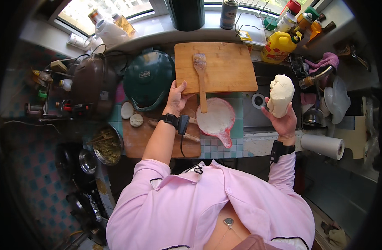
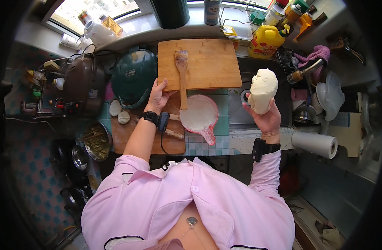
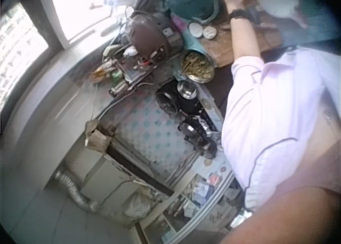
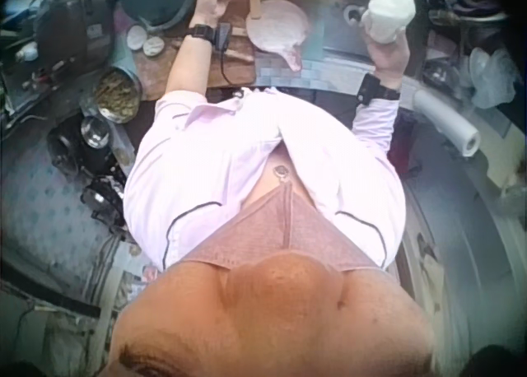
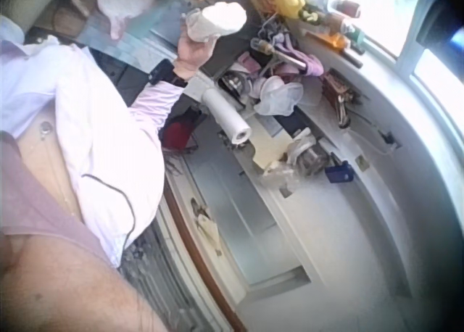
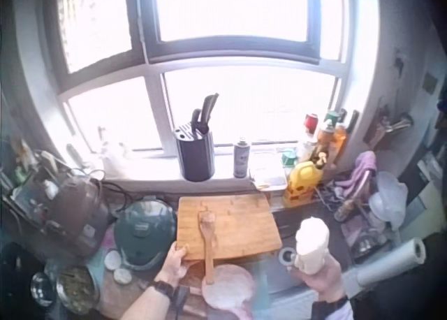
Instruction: The person prepares dumplings by rolling dough into flat circles, filling them with a green mixture, and sealing them. They also check a pot on the stove and continue assembling dumplings on a wooden cutting board.
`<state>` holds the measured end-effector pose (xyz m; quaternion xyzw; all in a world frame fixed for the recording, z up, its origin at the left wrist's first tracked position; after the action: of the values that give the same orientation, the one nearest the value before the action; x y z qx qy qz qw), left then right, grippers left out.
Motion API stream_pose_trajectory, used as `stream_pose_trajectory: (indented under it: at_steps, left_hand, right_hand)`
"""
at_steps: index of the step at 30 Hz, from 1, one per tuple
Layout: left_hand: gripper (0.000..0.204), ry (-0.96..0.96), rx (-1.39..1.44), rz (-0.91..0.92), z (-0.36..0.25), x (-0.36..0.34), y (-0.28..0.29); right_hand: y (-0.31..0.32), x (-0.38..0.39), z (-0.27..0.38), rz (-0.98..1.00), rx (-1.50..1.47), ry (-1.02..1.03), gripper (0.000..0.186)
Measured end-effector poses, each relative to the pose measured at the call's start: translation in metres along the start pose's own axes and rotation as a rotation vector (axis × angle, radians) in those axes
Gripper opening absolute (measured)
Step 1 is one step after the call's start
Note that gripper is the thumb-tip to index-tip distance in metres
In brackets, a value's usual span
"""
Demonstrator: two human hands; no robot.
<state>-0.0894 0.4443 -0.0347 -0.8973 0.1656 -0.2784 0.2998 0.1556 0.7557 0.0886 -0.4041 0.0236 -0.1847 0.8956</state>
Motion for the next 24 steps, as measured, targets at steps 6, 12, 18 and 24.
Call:
stream_pose_trajectory:
  at_steps: [6, 12, 18, 24]
  left_hand:
    - [0.042, 0.113, 0.03, -0.024, 0.013, -0.015, 0.011]
    - [0.052, 0.122, -0.122, -0.172, -0.001, 0.04, 0.033]
    - [0.069, 0.086, -0.219, 0.265, -0.054, 0.165, 0.028]
    - [0.067, 0.243, -0.319, 0.331, -0.07, 0.237, 0.124]
  right_hand:
    - [-0.028, 0.02, -0.023, 0.117, -0.249, -0.088, 0.084]
    - [-0.091, 0.034, -0.055, 0.291, -0.024, -0.124, 0.09]
    - [-0.177, 0.059, -0.139, 0.365, 0.482, -0.368, 0.077]
    - [-0.223, 0.075, -0.324, 0.571, 0.951, -0.428, 0.067]
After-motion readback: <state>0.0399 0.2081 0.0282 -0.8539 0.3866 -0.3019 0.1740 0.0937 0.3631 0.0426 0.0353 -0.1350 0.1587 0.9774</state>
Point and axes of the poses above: each hand's wrist, its own x-axis away from the middle knuckle, its own y-axis out of the back of the hand, z = x × y, the point moved 7 cm from there along -x, towards the middle knuckle, and after that the axes turned 4 degrees about y, right-handed, at the moved point
